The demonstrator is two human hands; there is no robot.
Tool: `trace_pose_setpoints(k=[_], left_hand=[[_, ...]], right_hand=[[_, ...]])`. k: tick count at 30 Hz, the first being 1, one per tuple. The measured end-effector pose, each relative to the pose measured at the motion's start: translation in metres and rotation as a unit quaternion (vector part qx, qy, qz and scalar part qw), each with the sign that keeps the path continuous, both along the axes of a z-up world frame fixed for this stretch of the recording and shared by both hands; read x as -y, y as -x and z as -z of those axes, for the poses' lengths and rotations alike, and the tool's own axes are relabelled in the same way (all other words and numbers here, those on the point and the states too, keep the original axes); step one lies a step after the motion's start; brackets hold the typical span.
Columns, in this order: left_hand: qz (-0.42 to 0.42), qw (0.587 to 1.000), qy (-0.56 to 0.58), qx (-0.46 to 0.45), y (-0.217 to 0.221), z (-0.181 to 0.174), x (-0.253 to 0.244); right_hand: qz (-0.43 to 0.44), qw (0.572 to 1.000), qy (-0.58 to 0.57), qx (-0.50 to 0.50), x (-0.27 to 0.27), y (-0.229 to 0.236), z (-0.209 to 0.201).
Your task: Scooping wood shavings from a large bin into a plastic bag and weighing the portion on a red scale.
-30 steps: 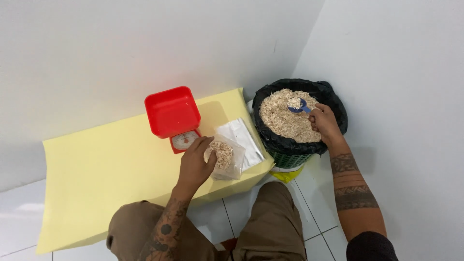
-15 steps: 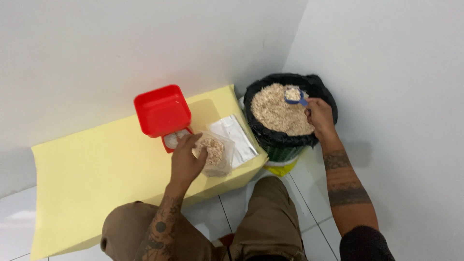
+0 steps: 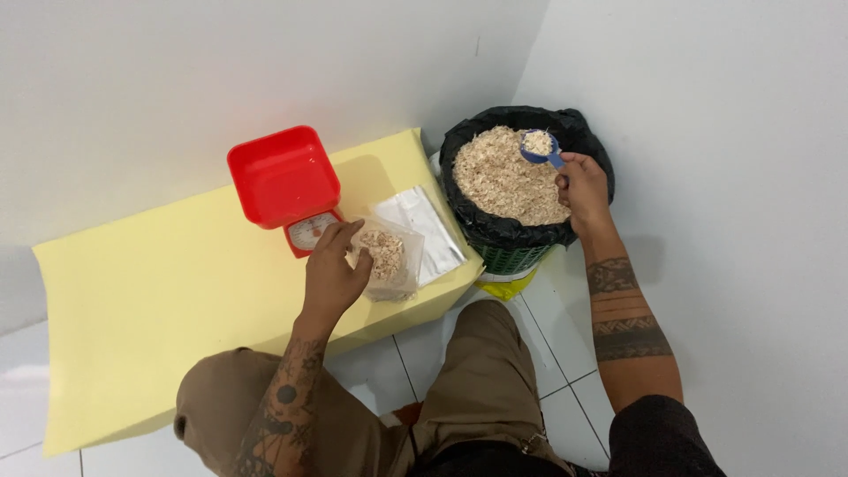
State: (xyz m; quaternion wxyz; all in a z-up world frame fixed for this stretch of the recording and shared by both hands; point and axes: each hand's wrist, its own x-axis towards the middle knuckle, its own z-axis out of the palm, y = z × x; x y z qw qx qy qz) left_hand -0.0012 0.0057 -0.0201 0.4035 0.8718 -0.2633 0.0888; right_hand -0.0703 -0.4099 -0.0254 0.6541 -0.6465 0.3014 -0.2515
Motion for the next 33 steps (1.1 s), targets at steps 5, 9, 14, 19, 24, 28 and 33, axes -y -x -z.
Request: trace_pose_setpoints(k=[5,9,14,19,24,28,33], left_hand=[[0.009,1.000,-0.003,-0.022,0.002,-0.007,-0.003],[0.014,1.000,-0.006,-0.019,0.000,-0.003,-0.003],[0.015,1.000,-0.010,-0.003,0.002,-0.006,-0.002],[0.011,1.000,-0.017,-0.021,0.003,-0.009,0.001],[0.012,1.000,-0.020,-0.021,0.003,-0.009,0.000],[0.016,0.999,-0.028,-0.028,0.002,-0.007,-0.002],[0.011,0.999,-0.046,-0.027,0.001,-0.007,0.000]], right_hand=[[-0.029,0.999,0.019,-0.011,-0.016,0.000,-0.007],[-0.044,0.963,0.234,-0.125,0.003,-0.005,0.016],[-0.090,0.787,0.495,-0.358,0.020,-0.024,0.054],[-0.193,0.866,0.397,-0.235,0.008,-0.037,0.063],[-0.158,0.922,0.268,-0.230,0.032,-0.060,0.107],[-0.093,0.976,0.078,-0.180,0.012,-0.044,0.051],[-0.101,0.986,0.035,-0.129,0.006,-0.019,0.005]])
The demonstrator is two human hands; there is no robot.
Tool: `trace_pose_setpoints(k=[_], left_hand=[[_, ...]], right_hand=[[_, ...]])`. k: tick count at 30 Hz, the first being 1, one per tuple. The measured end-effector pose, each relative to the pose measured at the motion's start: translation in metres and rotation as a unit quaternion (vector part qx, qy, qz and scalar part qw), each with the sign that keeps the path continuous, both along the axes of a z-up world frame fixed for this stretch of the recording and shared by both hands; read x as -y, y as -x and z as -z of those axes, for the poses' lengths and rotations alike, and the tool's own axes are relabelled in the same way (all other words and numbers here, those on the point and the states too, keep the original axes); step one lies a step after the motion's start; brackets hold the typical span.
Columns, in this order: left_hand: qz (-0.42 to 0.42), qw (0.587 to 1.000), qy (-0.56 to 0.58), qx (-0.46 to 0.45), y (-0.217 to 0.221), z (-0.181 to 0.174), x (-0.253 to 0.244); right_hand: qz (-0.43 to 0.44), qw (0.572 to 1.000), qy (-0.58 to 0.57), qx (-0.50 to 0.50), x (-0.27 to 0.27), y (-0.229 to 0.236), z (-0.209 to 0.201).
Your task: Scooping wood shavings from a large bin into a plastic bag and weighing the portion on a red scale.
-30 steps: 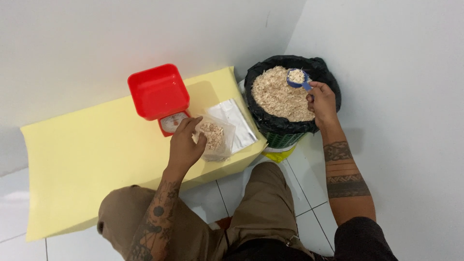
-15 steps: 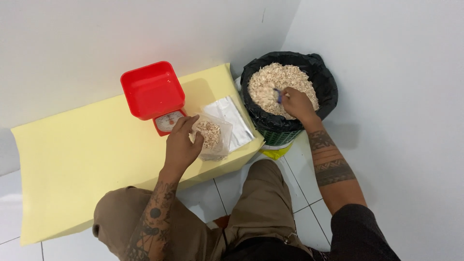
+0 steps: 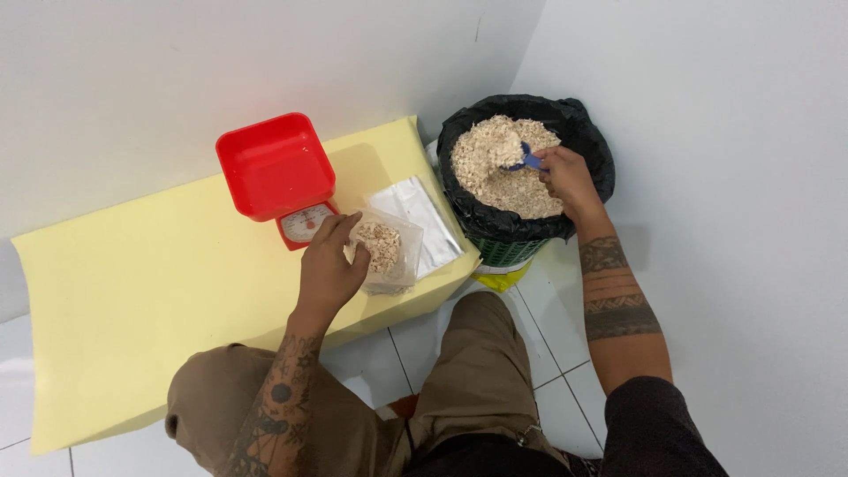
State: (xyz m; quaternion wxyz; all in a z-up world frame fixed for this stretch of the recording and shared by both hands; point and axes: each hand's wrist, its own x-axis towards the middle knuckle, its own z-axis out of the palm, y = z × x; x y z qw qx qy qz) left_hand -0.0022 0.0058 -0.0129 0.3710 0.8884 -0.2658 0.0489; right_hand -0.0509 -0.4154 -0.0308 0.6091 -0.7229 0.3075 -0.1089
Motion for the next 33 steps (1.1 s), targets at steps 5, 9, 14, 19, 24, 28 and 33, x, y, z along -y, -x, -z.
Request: trace_pose_setpoints(k=[5,9,14,19,24,28,33], left_hand=[[-0.002,1.000,-0.011,-0.013,0.004,-0.007,0.000],[0.000,1.000,0.001,0.007,0.002,0.000,0.000],[-0.004,1.000,0.003,0.007,0.002,0.003,-0.001],[-0.010,0.999,0.036,0.013,0.001,0.010,0.003],[0.016,0.997,0.070,0.002,0.006,0.006,0.006],[0.014,0.998,0.059,0.017,0.006,0.005,0.007],[0.014,0.997,0.072,0.014,0.005,0.005,0.006]], right_hand=[[-0.008,0.998,0.000,0.066,0.003,0.012,-0.004],[0.064,0.992,-0.050,0.093,0.010,0.011,0.009],[0.093,0.987,-0.061,0.113,0.009,0.012,0.010],[0.099,0.987,-0.048,0.120,0.007,0.012,0.012],[0.110,0.986,-0.024,0.120,0.007,0.012,0.014],[0.114,0.986,-0.034,0.117,0.003,0.013,0.009],[0.129,0.984,-0.026,0.121,0.008,0.009,0.017]])
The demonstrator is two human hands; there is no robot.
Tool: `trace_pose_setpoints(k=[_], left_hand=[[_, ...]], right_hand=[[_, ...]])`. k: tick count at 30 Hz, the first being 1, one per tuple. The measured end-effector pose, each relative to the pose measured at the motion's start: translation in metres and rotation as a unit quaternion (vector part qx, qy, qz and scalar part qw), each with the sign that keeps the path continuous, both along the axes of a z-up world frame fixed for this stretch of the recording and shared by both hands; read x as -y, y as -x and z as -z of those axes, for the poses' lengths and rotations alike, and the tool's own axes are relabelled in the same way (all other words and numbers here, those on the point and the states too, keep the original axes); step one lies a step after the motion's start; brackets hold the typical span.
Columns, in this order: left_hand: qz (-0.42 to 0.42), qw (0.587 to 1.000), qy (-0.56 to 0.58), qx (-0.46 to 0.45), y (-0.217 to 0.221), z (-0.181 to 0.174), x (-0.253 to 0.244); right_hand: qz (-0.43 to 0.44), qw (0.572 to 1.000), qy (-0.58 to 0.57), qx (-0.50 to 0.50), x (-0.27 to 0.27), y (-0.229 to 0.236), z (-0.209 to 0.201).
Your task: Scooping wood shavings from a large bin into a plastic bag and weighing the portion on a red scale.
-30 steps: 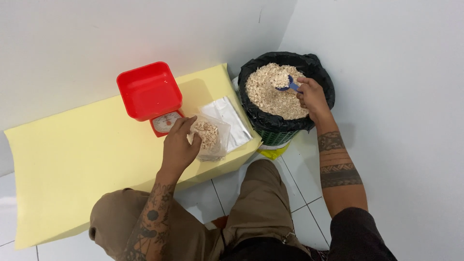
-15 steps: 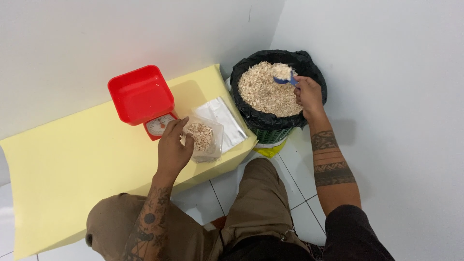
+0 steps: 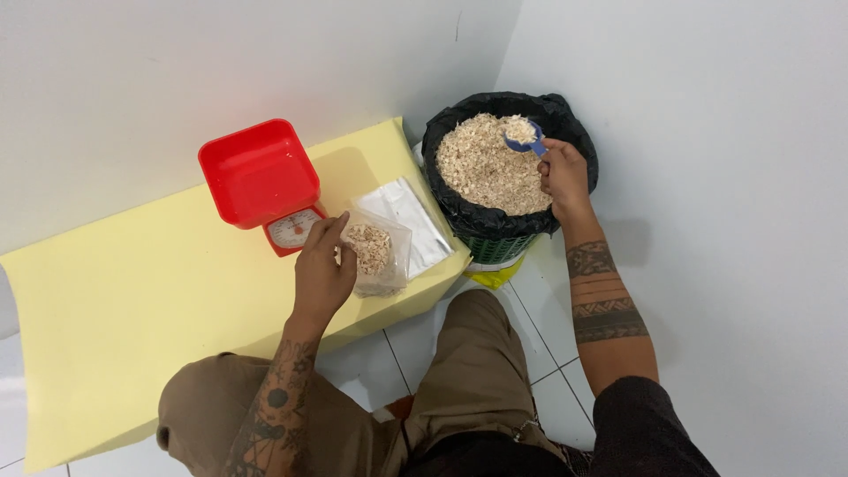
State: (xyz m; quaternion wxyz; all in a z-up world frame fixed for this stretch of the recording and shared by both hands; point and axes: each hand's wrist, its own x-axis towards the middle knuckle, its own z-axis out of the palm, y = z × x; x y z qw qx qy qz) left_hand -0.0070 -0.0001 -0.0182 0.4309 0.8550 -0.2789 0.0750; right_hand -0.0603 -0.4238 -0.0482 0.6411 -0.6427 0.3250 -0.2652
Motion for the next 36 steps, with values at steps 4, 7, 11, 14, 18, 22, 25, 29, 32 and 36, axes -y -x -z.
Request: trace_pose_setpoints(k=[4,7,11,14,18,22,25,29,32,36], left_hand=[[-0.007,1.000,-0.006,-0.003,0.003,-0.006,0.001],[-0.011,1.000,-0.013,0.000,0.003,-0.006,0.000],[-0.012,1.000,-0.016,-0.002,0.001,-0.005,0.000],[-0.008,1.000,-0.010,0.001,0.002,-0.006,0.000],[-0.015,1.000,-0.017,-0.006,0.003,-0.006,0.000],[-0.010,0.999,-0.031,0.017,0.000,-0.003,-0.002],[0.003,1.000,-0.017,-0.010,-0.007,0.005,-0.004],[-0.011,0.999,-0.035,-0.025,-0.007,0.005,-0.006],[-0.014,0.997,-0.058,-0.052,-0.007,0.004,-0.008],[0.004,0.995,-0.065,-0.073,-0.008,0.000,-0.011]], right_hand=[[-0.008,1.000,-0.017,0.004,0.004,0.000,0.003],[-0.003,1.000,0.002,0.009,0.006,0.000,0.007],[-0.011,1.000,-0.020,0.012,0.001,0.000,0.005],[-0.002,1.000,-0.014,0.017,0.002,-0.001,0.008],[-0.017,0.999,-0.025,0.025,-0.006,0.003,-0.002],[-0.049,0.998,-0.027,0.038,-0.038,0.010,-0.029],[-0.107,0.994,-0.028,0.018,-0.086,0.017,-0.052],[-0.160,0.985,-0.054,0.025,-0.144,0.017,-0.043],[-0.225,0.972,-0.060,0.011,-0.177,0.024,-0.035],[-0.306,0.951,0.030,0.009,-0.205,0.030,-0.033]])
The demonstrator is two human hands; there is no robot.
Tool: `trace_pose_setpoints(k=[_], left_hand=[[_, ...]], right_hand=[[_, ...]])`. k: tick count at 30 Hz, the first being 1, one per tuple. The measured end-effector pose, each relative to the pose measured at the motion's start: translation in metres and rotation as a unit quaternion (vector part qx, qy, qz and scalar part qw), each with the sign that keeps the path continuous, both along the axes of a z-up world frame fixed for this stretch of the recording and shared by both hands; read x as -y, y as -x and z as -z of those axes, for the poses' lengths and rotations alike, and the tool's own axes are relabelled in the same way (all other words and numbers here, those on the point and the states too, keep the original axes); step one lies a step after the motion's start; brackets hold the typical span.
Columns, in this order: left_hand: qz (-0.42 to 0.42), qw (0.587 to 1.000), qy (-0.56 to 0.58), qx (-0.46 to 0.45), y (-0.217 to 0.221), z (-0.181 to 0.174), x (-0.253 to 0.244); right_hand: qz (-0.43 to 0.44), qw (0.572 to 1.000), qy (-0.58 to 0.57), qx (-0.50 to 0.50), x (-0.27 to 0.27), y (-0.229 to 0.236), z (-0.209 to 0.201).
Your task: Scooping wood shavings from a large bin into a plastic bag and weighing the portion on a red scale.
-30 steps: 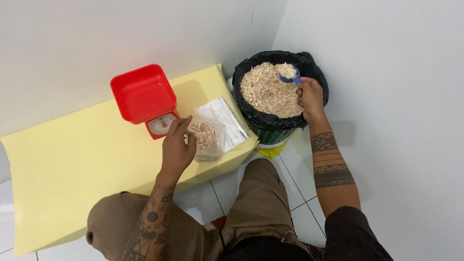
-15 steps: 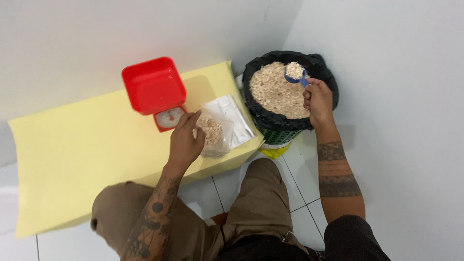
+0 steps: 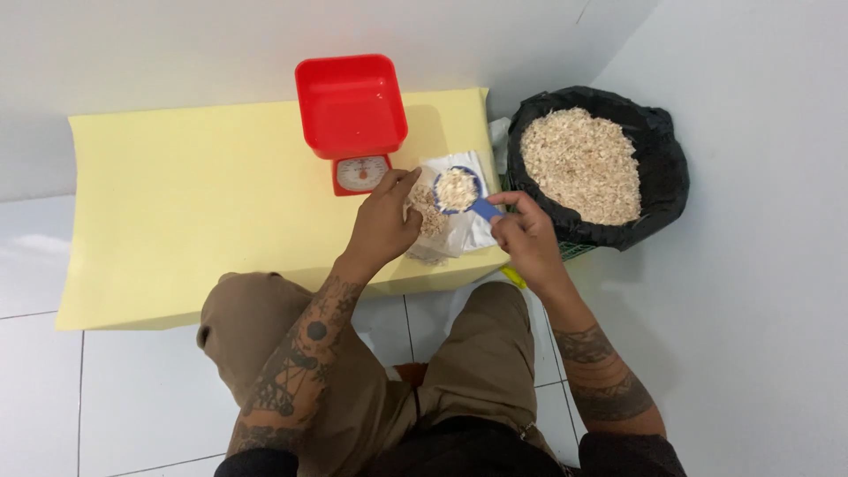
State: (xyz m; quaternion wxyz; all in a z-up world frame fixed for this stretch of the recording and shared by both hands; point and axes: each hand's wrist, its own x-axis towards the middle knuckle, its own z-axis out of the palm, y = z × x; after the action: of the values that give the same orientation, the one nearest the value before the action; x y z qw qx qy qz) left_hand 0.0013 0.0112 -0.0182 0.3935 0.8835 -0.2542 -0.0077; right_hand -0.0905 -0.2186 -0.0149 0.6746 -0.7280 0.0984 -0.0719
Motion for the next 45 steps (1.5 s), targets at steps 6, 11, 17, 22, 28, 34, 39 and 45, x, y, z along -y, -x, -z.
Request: trace_pose_setpoints(k=[6,11,17,22,28,34,39,45], left_hand=[[0.009,1.000,-0.007,-0.012,0.000,-0.005,-0.004],[0.015,1.000,-0.008,-0.005,0.001,-0.013,-0.003],[0.021,1.000,-0.010,0.004,0.000,-0.008,-0.004],[-0.031,0.999,-0.006,-0.024,-0.005,0.003,-0.003],[-0.039,0.999,-0.024,-0.015,-0.003,0.002,-0.004],[-0.024,0.999,-0.038,-0.027,-0.007,0.009,-0.004],[-0.035,0.999,-0.025,-0.023,-0.005,0.001,-0.006],[-0.035,0.998,-0.018,-0.039,0.001,-0.011,-0.008]], right_hand=[[-0.089,0.904,0.417,0.040,-0.028,0.005,-0.016],[-0.137,0.844,0.506,0.112,-0.030,0.003,-0.009],[-0.106,0.912,0.390,0.067,-0.026,0.015,-0.022],[-0.058,0.989,0.139,0.004,0.001,0.012,0.002],[0.092,0.978,0.170,0.076,0.047,0.000,-0.005],[0.126,0.748,0.633,-0.155,0.087,-0.020,0.008],[0.016,0.773,0.611,-0.167,0.084,-0.050,0.010],[-0.008,0.776,0.596,-0.207,0.076,-0.069,0.018]])
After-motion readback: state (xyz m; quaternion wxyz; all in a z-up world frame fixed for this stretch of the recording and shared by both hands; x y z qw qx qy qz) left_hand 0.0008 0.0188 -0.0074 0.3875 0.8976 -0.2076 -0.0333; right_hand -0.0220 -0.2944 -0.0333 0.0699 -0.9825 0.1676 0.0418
